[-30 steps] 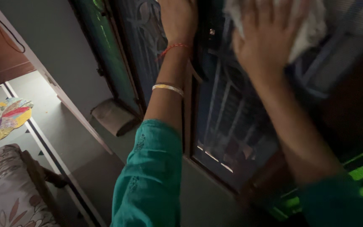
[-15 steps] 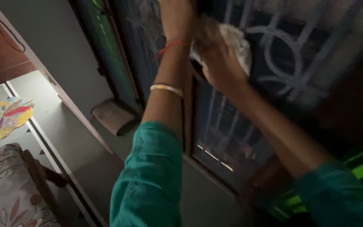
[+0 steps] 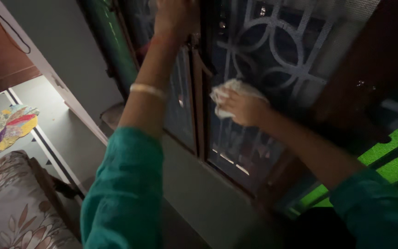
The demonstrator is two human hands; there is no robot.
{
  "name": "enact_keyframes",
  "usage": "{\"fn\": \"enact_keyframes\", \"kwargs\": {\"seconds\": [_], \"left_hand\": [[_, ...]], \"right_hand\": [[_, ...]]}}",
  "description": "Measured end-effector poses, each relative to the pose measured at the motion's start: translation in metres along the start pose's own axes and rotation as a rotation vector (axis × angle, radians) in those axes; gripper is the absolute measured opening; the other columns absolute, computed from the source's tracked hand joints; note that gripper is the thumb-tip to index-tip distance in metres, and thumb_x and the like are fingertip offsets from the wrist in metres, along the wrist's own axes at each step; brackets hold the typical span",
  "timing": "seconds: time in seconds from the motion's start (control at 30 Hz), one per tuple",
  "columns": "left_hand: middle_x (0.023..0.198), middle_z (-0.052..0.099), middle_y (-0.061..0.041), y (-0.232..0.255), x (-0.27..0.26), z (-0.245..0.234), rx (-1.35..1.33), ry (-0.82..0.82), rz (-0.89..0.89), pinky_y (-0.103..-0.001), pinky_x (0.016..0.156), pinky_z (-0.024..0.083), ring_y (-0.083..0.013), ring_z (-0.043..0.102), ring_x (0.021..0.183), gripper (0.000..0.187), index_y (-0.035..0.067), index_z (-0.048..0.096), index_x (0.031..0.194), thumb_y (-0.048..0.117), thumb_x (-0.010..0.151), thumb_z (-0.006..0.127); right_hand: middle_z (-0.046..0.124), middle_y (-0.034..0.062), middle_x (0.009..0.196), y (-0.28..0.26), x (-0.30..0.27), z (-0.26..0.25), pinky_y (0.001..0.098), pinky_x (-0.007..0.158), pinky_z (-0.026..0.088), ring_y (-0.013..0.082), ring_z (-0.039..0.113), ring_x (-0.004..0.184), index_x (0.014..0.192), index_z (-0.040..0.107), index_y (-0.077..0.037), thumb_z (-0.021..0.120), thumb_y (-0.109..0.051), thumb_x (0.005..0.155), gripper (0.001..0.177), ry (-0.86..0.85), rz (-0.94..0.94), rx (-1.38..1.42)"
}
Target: The person wipes a window screen with a cloth. They use both hands to rub the surface of the screen in a repetitive motion.
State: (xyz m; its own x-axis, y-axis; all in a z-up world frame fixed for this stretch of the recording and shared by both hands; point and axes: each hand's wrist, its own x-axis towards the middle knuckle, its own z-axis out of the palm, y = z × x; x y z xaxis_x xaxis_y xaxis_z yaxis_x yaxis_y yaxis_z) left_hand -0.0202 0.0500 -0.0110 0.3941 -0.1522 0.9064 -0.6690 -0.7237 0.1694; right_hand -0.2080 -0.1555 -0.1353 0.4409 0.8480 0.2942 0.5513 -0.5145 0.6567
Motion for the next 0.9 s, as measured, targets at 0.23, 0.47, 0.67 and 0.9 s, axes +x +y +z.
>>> {"fn": "enact_keyframes", "kwargs": {"seconds": [0.23, 0.47, 0.67, 0.9], "left_hand": [[0.150, 0.061, -0.019, 0.035, -0.164, -0.066, -0.466, -0.287, -0.346, -0.045, 0.121, 0.049, -0.0386, 0.060, 0.140, 0.055, 0.009, 0.054, 0.150, 0.045, 0.109, 0.058], [0.154, 0.049, -0.017, 0.106, -0.234, -0.077, -1.496, -0.230, -1.002, -0.041, 0.115, 0.040, -0.0291, 0.049, 0.140, 0.078, 0.003, 0.039, 0.152, 0.044, 0.092, 0.065], [0.126, 0.065, -0.017, 0.114, -0.234, -0.056, -1.668, -0.248, -1.067, -0.042, 0.098, 0.055, -0.0289, 0.066, 0.113, 0.055, -0.004, 0.054, 0.138, 0.023, 0.093, 0.068], [0.128, 0.064, -0.013, 0.112, -0.212, -0.007, -1.450, 0.284, -0.983, -0.039, 0.094, 0.054, -0.0256, 0.064, 0.112, 0.045, -0.003, 0.055, 0.140, 0.017, 0.100, 0.055]], "right_hand": [[0.060, 0.0087, 0.138, -0.005, 0.017, 0.011, 0.0410, 0.108, 0.044, 0.0231, 0.059, 0.125, 0.140, 0.055, -0.022, 0.043, -0.045, 0.103, 0.046, -0.557, 0.822, 1.301], [0.063, 0.0155, 0.135, 0.013, 0.025, 0.046, 0.0368, 0.105, 0.051, 0.0222, 0.062, 0.119, 0.140, 0.057, -0.001, 0.049, -0.030, 0.104, 0.047, 0.063, 0.798, 2.158], [0.060, 0.0148, 0.125, 0.019, 0.017, 0.018, 0.0345, 0.099, 0.051, 0.0200, 0.060, 0.113, 0.152, 0.045, -0.008, 0.054, -0.029, 0.104, 0.053, 0.196, 0.867, 1.693], [0.066, 0.0168, 0.135, 0.084, 0.019, -0.064, 0.0391, 0.109, 0.055, 0.0241, 0.067, 0.122, 0.164, 0.030, -0.009, 0.063, -0.030, 0.112, 0.065, 0.599, 0.722, 1.193]]}}
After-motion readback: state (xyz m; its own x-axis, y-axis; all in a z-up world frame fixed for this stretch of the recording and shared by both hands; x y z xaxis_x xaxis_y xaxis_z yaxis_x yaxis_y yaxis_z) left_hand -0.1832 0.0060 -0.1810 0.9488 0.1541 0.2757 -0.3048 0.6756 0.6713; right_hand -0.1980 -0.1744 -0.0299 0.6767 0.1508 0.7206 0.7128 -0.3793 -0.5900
